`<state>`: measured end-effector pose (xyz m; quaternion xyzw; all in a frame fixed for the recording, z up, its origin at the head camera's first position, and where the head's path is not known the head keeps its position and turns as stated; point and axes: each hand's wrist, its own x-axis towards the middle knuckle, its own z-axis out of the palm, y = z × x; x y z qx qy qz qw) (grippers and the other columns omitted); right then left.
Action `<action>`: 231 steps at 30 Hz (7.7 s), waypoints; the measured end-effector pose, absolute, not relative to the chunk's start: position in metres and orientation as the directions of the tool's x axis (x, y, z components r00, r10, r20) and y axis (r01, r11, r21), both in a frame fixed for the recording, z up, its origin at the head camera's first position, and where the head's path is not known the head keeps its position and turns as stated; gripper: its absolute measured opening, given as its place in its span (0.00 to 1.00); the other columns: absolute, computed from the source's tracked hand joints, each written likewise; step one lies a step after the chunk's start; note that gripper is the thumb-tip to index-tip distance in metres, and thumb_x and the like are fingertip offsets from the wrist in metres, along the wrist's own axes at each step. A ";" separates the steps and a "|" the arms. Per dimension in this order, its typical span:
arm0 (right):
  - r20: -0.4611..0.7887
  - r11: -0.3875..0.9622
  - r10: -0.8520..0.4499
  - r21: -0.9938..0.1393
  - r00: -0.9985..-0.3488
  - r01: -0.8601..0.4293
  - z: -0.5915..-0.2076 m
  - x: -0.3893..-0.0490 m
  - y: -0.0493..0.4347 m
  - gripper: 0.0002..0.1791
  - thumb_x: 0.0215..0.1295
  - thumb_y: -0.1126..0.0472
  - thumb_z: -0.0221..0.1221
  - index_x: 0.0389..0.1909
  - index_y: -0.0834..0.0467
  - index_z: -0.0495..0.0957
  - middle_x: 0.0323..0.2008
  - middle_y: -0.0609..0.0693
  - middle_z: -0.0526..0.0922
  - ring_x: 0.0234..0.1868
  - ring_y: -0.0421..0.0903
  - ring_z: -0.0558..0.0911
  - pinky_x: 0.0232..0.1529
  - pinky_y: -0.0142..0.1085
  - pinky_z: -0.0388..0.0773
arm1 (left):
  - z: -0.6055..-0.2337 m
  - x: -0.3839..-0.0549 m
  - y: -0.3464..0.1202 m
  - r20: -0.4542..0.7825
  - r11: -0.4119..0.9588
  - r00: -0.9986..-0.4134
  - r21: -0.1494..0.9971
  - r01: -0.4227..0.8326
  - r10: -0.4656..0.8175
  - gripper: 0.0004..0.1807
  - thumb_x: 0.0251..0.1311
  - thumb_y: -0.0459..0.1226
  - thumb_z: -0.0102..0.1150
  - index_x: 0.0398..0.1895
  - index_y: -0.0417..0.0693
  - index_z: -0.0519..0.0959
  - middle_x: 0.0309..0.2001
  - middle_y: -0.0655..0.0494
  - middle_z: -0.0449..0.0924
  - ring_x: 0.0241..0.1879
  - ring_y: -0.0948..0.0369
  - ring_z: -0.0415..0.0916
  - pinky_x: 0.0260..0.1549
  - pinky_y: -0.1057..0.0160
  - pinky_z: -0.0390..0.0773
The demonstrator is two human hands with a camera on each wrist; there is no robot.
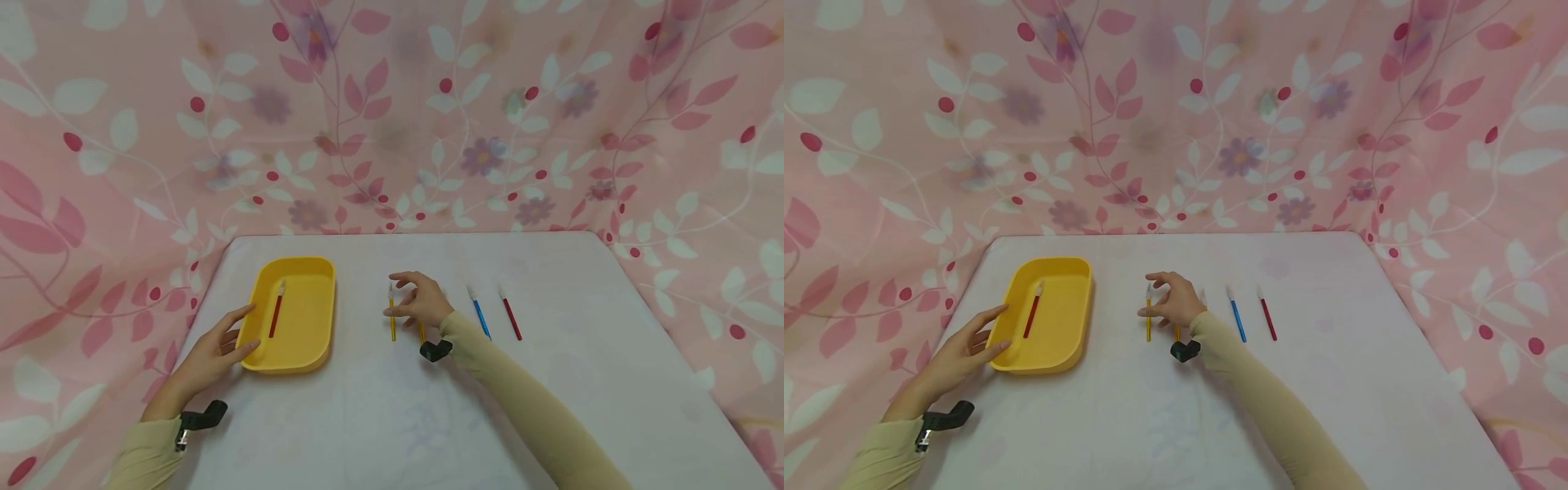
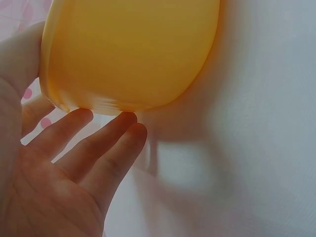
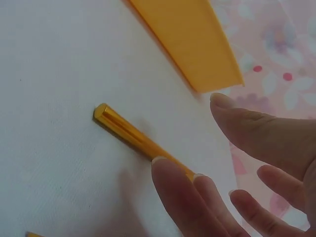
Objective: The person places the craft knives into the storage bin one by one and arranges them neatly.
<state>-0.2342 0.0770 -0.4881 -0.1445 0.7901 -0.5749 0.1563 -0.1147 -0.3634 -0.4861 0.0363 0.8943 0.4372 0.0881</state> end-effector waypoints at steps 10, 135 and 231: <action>-0.114 0.397 -0.428 -0.915 -0.897 -0.074 -0.493 -0.243 0.072 0.47 0.58 0.67 0.82 0.79 0.61 0.72 0.66 0.64 0.73 0.30 0.55 0.88 0.30 0.46 0.91 | -0.486 -0.114 -0.362 -0.122 0.624 -0.983 0.781 -0.010 0.136 0.46 0.77 0.48 0.67 0.89 0.53 0.54 0.86 0.33 0.51 0.75 0.23 0.62 0.66 0.32 0.72; 0.081 -0.073 -0.610 -0.996 -0.788 -0.046 -0.425 -0.219 0.008 0.45 0.63 0.78 0.73 0.80 0.59 0.69 0.75 0.62 0.66 0.46 0.51 0.89 0.47 0.52 0.92 | -0.489 -0.110 -0.359 -0.116 0.591 -0.988 0.806 -0.032 0.106 0.45 0.76 0.47 0.69 0.88 0.53 0.57 0.85 0.33 0.51 0.74 0.22 0.62 0.67 0.33 0.69; -0.189 0.675 -0.312 -0.734 -0.931 -0.077 -0.483 -0.250 -0.175 0.41 0.51 0.63 0.87 0.69 0.56 0.83 0.60 0.50 0.75 0.60 0.44 0.73 0.36 0.24 0.85 | -0.493 -0.109 -0.360 -0.103 0.556 -0.991 0.830 -0.038 0.086 0.46 0.76 0.48 0.70 0.89 0.57 0.57 0.86 0.36 0.51 0.76 0.25 0.63 0.68 0.38 0.71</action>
